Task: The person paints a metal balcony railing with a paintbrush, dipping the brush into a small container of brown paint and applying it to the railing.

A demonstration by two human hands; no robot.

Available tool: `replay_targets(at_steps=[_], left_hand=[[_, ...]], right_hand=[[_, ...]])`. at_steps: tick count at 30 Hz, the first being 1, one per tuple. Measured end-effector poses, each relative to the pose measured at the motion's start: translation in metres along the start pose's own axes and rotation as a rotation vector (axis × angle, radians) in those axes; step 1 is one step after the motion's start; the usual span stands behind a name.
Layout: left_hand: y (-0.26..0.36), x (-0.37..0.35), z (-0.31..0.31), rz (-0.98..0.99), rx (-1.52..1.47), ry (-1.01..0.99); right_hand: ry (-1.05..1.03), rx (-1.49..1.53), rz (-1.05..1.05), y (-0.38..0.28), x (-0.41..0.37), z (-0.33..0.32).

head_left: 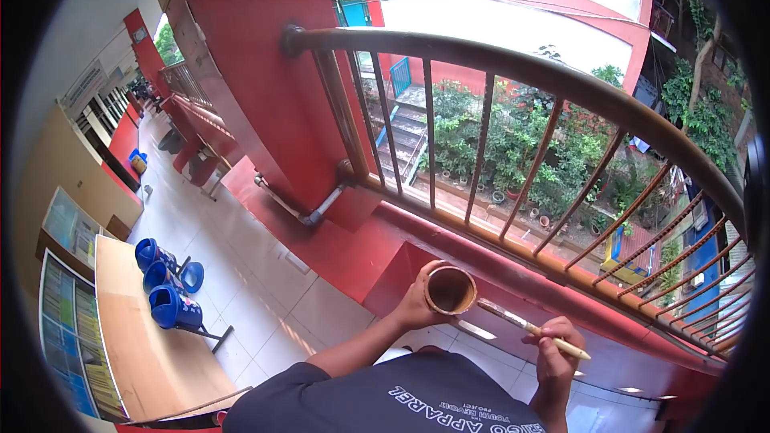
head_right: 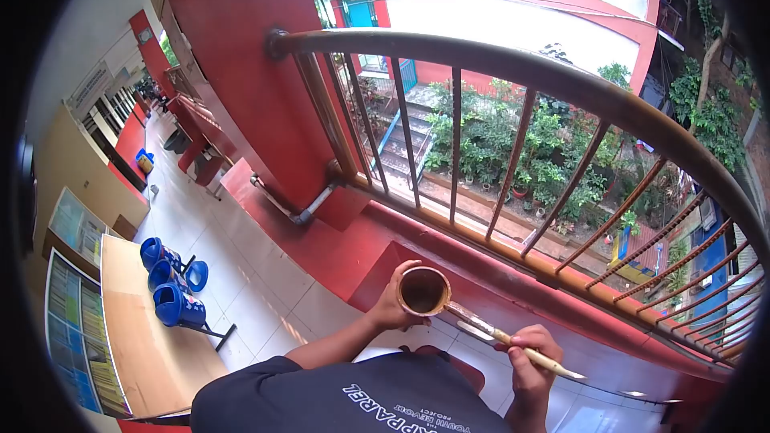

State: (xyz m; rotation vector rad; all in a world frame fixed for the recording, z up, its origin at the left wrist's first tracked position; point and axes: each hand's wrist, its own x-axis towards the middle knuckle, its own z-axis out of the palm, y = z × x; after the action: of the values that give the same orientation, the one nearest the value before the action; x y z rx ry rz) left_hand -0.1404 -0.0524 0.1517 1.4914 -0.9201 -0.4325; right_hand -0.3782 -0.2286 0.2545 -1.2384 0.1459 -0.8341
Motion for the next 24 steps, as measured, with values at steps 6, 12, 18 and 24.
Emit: replay_targets(at_steps=[6,12,18,24], left_hand=[[0.02,0.028,0.001,0.345,0.054,-0.004],[0.016,0.05,0.01,0.558,-0.052,0.032],[0.029,0.058,0.002,0.744,0.225,0.087],[0.026,0.055,0.001,0.77,0.28,0.085]], right_hand=[[0.082,-0.23,-0.051,-0.023,0.015,0.011],[-0.191,-0.718,-0.409,-0.05,0.05,0.042],[-0.26,-0.893,-0.423,-0.032,0.049,0.064],[-0.294,-0.939,-0.412,-0.016,0.051,0.073]])
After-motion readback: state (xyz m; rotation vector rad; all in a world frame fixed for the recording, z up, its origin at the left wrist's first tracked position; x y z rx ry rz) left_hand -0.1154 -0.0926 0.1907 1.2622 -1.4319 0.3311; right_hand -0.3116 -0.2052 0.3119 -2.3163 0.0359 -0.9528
